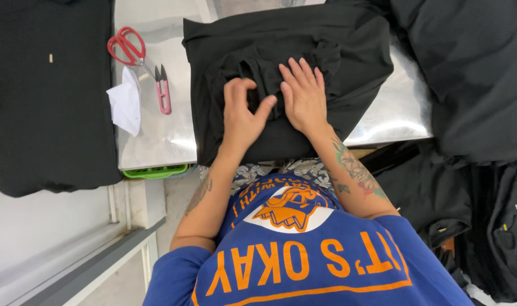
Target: Folding black garments, trimming loose threads with snips, and stacking them on a work table.
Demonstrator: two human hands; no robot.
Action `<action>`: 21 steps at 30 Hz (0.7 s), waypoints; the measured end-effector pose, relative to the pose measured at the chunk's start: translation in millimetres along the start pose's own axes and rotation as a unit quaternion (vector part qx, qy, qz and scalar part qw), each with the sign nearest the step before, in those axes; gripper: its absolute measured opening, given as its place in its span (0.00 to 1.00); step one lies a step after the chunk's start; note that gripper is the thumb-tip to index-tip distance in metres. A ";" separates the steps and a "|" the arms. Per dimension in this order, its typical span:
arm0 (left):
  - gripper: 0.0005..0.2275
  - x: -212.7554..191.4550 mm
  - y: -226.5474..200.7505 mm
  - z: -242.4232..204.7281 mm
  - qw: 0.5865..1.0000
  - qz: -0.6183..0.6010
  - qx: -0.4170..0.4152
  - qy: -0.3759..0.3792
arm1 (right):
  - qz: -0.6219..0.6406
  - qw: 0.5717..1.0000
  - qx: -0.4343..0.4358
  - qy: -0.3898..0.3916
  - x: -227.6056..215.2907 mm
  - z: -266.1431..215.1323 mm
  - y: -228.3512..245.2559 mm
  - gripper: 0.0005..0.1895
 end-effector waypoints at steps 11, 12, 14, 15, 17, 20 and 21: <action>0.05 14.0 -26.5 -21.2 0.976 0.136 0.172 -0.016 | 0.107 0.993 0.022 -0.038 -15.3 -4.2 -6.7 0.21; 0.05 13.3 -22.5 -19.5 0.975 0.139 0.173 -0.013 | 0.110 0.993 0.025 -0.039 -14.6 -4.4 -7.8 0.21; 0.02 -3.9 -0.8 -13.5 0.992 0.006 0.110 -0.066 | 0.107 0.993 0.022 -0.043 -13.8 -5.1 -9.4 0.20; 0.02 -8.9 -9.4 -12.8 0.992 0.009 0.110 -0.063 | 0.110 0.993 0.025 -0.044 -15.7 -4.9 -10.7 0.20; 0.04 -25.8 -31.3 -16.0 0.987 0.012 0.135 -0.085 | 0.131 0.990 0.022 -0.039 -17.9 -5.2 -9.8 0.23; 0.09 -13.2 -32.1 -9.6 0.998 -0.033 0.042 0.016 | 0.143 0.988 0.023 -0.047 -19.2 -5.3 -10.3 0.23; 0.09 -10.4 -33.7 -6.2 0.999 -0.031 0.041 0.017 | 0.145 0.988 0.024 -0.047 -20.2 -5.6 -11.6 0.23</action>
Point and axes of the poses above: each hand's wrist, its own z-axis towards the middle knuckle, its own x-axis out of the palm, y = z × x, the point moved 10 cm from there along z, towards the middle knuckle, and after that the axes turned 4 degrees about y, right-handed, at the moved point
